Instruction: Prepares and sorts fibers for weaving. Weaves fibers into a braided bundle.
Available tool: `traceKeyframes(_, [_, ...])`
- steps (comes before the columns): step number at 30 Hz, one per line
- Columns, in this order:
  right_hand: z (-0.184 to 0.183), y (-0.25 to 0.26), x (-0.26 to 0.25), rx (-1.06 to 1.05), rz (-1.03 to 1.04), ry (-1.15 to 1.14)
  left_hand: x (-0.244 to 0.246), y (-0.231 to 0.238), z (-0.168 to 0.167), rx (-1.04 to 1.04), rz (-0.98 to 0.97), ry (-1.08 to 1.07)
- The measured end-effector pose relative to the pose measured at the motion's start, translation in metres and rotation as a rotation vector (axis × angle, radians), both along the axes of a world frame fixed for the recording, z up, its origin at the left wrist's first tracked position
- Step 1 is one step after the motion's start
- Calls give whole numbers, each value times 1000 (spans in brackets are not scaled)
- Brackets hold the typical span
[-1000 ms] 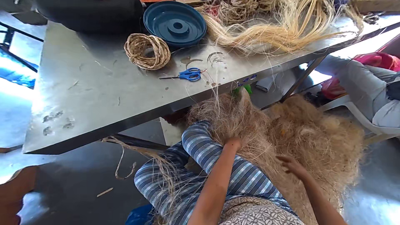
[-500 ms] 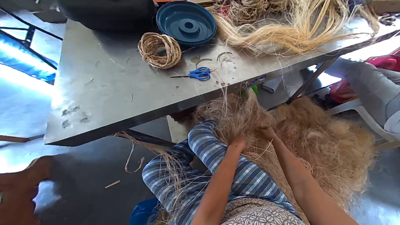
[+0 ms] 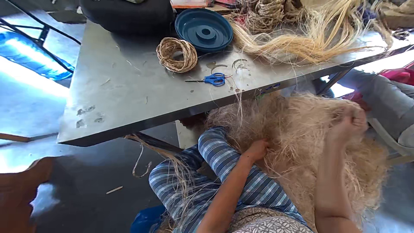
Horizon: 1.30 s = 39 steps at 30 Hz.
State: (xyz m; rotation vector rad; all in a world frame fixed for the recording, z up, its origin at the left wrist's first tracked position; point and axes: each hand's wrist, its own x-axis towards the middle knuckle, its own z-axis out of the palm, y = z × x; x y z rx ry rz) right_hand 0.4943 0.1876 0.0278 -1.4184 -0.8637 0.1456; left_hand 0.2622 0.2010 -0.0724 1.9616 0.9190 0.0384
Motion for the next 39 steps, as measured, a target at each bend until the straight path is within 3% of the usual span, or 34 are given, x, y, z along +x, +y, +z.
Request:
traceKeyframes(2, [-24,-4,-41,-147,164,-291,0,0,4,-35,9,188])
traceKeyframes(4, [-65,3,-73,-424,382,-454,-6,-4,17,-86,156,273])
traceKeyframes(7, [-118,16,-94,-930,650,-484,-24,-11,34,-84,416,268])
traceKeyframes(10, [-156,6,-104,-1089,713,-592,-34,-13,45,-90,587,293])
traceKeyframes(15, [-176,-9,-117,-1092,771,-775,-34,-11,80,63,706,217])
traceKeyframes(19, [-154,-35,-136,-839,910,-743,-18,-10,74,89,538,7])
traceKeyframes(23, [-143,-52,-141,-674,1042,-692,-1,5,42,-12,374,345])
traceKeyframes(27, [-130,-39,-125,-791,1228,-614,-2,13,32,-105,366,606])
traceKeyframes(29, [-118,-30,-113,-705,1203,-384,-7,17,34,-108,406,628])
traceKeyframes(31, [-116,-21,-96,-632,1030,-212,-13,17,35,-104,466,622])
traceKeyframes(33, [-122,-10,-78,-734,810,-324,-15,17,35,-73,540,598])
traceKeyframes(36, [-150,-8,-57,-1194,679,-609,-24,23,38,-16,579,572])
traceKeyframes(39, [-177,-23,-28,-1222,514,-711,-39,40,52,61,593,635])
